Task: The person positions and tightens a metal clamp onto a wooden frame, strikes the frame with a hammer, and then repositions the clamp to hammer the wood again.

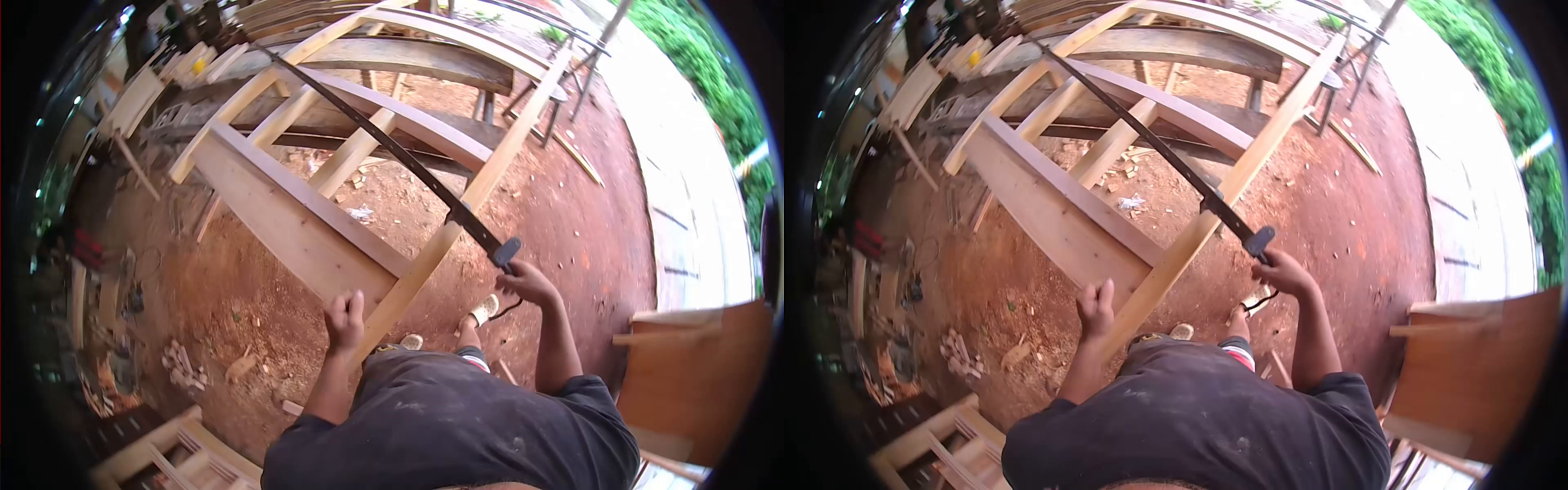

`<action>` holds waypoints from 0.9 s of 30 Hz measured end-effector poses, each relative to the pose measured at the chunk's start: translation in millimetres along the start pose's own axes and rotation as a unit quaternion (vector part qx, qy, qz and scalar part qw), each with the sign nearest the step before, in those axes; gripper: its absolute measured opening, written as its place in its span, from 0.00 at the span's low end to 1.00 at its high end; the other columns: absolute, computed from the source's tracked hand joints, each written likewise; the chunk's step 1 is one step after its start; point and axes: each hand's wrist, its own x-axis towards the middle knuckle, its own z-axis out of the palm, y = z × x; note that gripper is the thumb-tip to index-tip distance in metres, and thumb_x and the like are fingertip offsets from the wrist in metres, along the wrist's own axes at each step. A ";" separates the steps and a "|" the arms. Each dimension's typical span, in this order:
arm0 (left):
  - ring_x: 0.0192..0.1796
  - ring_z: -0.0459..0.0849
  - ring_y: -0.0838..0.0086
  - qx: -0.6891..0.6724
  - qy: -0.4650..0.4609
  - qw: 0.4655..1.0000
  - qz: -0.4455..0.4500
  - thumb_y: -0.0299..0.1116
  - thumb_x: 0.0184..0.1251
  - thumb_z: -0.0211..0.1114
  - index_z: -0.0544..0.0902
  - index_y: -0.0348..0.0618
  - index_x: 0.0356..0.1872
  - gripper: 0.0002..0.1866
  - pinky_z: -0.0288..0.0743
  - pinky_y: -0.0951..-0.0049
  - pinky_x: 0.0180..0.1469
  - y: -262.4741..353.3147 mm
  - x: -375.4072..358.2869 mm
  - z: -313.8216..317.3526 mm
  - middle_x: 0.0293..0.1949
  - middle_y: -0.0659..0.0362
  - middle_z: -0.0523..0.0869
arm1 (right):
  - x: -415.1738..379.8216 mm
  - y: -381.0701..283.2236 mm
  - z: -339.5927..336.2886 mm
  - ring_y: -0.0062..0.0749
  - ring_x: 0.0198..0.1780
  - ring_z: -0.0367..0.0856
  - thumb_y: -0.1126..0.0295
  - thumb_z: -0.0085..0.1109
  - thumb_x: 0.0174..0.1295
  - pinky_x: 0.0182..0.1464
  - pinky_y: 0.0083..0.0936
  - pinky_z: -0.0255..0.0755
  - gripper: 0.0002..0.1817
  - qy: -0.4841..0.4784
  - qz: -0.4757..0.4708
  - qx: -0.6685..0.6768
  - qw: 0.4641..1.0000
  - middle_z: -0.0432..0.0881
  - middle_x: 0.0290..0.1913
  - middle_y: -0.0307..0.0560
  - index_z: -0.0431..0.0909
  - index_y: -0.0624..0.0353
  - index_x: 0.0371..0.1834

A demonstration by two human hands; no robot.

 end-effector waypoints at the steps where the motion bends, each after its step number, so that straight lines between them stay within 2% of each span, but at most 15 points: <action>1: 0.22 0.66 0.79 0.004 0.017 1.000 -0.002 0.35 0.71 0.62 0.72 0.35 0.18 0.21 0.61 0.67 0.24 0.3 -11.1 8.6 0.15 0.61 0.69 | 3.7 -0.2 -5.4 0.23 0.33 0.82 0.66 0.62 0.67 0.36 0.24 0.77 0.11 -0.071 0.007 0.043 0.996 0.84 0.37 0.44 0.77 0.59 0.46; 3: 0.21 0.68 0.78 0.045 0.077 0.996 -0.014 0.34 0.71 0.62 0.72 0.35 0.19 0.19 0.61 0.66 0.24 7.7 -24.4 34.2 0.15 0.59 0.70 | -0.8 -10.1 -10.3 0.21 0.29 0.78 0.67 0.58 0.70 0.31 0.21 0.73 0.11 -0.134 0.014 0.221 0.966 0.82 0.35 0.41 0.74 0.56 0.51; 5: 0.19 0.70 0.73 0.058 0.122 0.991 -0.006 0.33 0.71 0.62 0.73 0.36 0.20 0.19 0.62 0.63 0.24 13.4 -14.8 71.6 0.15 0.54 0.73 | 12.4 8.3 -18.0 0.17 0.24 0.69 0.67 0.56 0.73 0.25 0.17 0.65 0.11 -0.208 0.040 0.418 0.883 0.75 0.31 0.35 0.72 0.53 0.54; 6: 0.19 0.71 0.68 0.097 0.116 0.988 -0.004 0.33 0.71 0.62 0.72 0.36 0.20 0.19 0.63 0.62 0.24 21.8 -3.6 90.1 0.16 0.51 0.73 | 4.9 -3.4 -13.5 0.13 0.22 0.61 0.65 0.57 0.72 0.21 0.16 0.57 0.11 -0.155 0.033 0.346 0.925 0.67 0.28 0.30 0.72 0.52 0.54; 7: 0.18 0.72 0.63 0.135 0.110 0.985 -0.002 0.33 0.71 0.62 0.72 0.36 0.20 0.19 0.64 0.60 0.25 30.6 8.4 108.2 0.16 0.49 0.74 | 13.1 4.5 -17.8 0.12 0.22 0.60 0.65 0.57 0.72 0.21 0.17 0.55 0.11 -0.214 0.019 0.384 0.898 0.65 0.27 0.28 0.72 0.51 0.54; 8: 0.18 0.72 0.63 0.140 0.117 0.983 -0.008 0.33 0.71 0.62 0.72 0.36 0.20 0.19 0.64 0.60 0.25 44.7 15.7 123.1 0.16 0.49 0.74 | 15.0 3.1 -25.1 0.12 0.22 0.59 0.64 0.57 0.72 0.21 0.17 0.55 0.11 -0.210 0.031 0.357 0.910 0.64 0.26 0.28 0.72 0.51 0.53; 10: 0.19 0.74 0.55 0.203 0.085 0.969 0.113 0.32 0.70 0.63 0.71 0.37 0.19 0.18 0.65 0.58 0.25 84.1 30.4 146.6 0.17 0.47 0.74 | 23.5 -5.0 -58.8 0.12 0.21 0.58 0.62 0.59 0.72 0.21 0.17 0.55 0.12 -0.210 0.036 0.327 0.921 0.63 0.25 0.26 0.72 0.51 0.53; 12: 0.20 0.74 0.54 0.204 0.102 0.966 0.120 0.31 0.70 0.62 0.71 0.36 0.19 0.18 0.64 0.57 0.24 117.7 33.4 163.1 0.17 0.47 0.73 | 26.0 -20.6 -100.7 0.12 0.20 0.57 0.60 0.60 0.70 0.20 0.17 0.52 0.15 -0.195 0.050 0.330 0.922 0.61 0.23 0.25 0.72 0.50 0.56; 13: 0.20 0.75 0.53 0.197 0.112 0.965 0.132 0.30 0.70 0.62 0.70 0.36 0.19 0.18 0.64 0.57 0.24 127.0 33.8 169.6 0.17 0.48 0.73 | 43.1 -11.1 -123.2 0.12 0.19 0.55 0.55 0.60 0.70 0.20 0.17 0.49 0.17 -0.236 0.051 0.365 0.899 0.60 0.22 0.25 0.73 0.48 0.56; 17: 0.18 0.72 0.55 0.219 0.176 0.956 0.090 0.28 0.69 0.63 0.70 0.36 0.20 0.17 0.63 0.59 0.23 134.9 18.3 187.5 0.16 0.48 0.73 | 103.6 25.1 -193.6 0.12 0.18 0.50 0.46 0.54 0.72 0.21 0.16 0.44 0.14 -0.262 0.080 0.339 0.900 0.57 0.20 0.22 0.73 0.40 0.47; 19: 0.17 0.71 0.59 0.224 0.185 0.953 0.086 0.28 0.69 0.63 0.71 0.35 0.20 0.16 0.63 0.61 0.23 139.0 10.9 200.0 0.16 0.49 0.74 | 101.6 14.2 -223.3 0.12 0.18 0.50 0.46 0.51 0.74 0.22 0.17 0.46 0.13 -0.255 0.077 0.312 0.912 0.56 0.20 0.21 0.71 0.40 0.42; 22: 0.18 0.72 0.72 0.206 0.184 0.960 0.042 0.29 0.69 0.63 0.76 0.34 0.23 0.14 0.64 0.67 0.23 129.6 7.4 222.5 0.16 0.55 0.76 | 113.3 16.1 -248.2 0.12 0.18 0.52 0.47 0.52 0.74 0.21 0.18 0.49 0.14 -0.242 0.073 0.276 0.927 0.57 0.20 0.23 0.71 0.42 0.41; 23: 0.18 0.72 0.72 0.204 0.190 0.960 0.039 0.29 0.69 0.63 0.76 0.34 0.23 0.14 0.64 0.67 0.23 123.8 15.5 233.7 0.16 0.55 0.76 | 117.4 16.7 -252.6 0.12 0.18 0.53 0.47 0.52 0.74 0.21 0.18 0.50 0.14 -0.239 0.067 0.272 0.930 0.58 0.21 0.24 0.71 0.43 0.41; 26: 0.23 0.70 0.84 0.062 0.177 0.982 -0.008 0.33 0.70 0.65 0.78 0.34 0.23 0.16 0.62 0.73 0.23 114.8 52.4 272.7 0.17 0.65 0.76 | 123.8 16.9 -256.5 0.13 0.19 0.57 0.50 0.55 0.73 0.21 0.18 0.54 0.14 -0.236 0.063 0.266 0.932 0.60 0.22 0.25 0.73 0.47 0.45; 27: 0.22 0.70 0.83 0.014 0.177 0.984 -0.020 0.34 0.69 0.66 0.79 0.34 0.23 0.16 0.63 0.72 0.23 114.0 73.1 286.8 0.17 0.63 0.76 | 120.1 15.7 -255.2 0.13 0.19 0.57 0.50 0.56 0.73 0.21 0.18 0.55 0.14 -0.235 0.063 0.264 0.933 0.60 0.22 0.26 0.73 0.47 0.46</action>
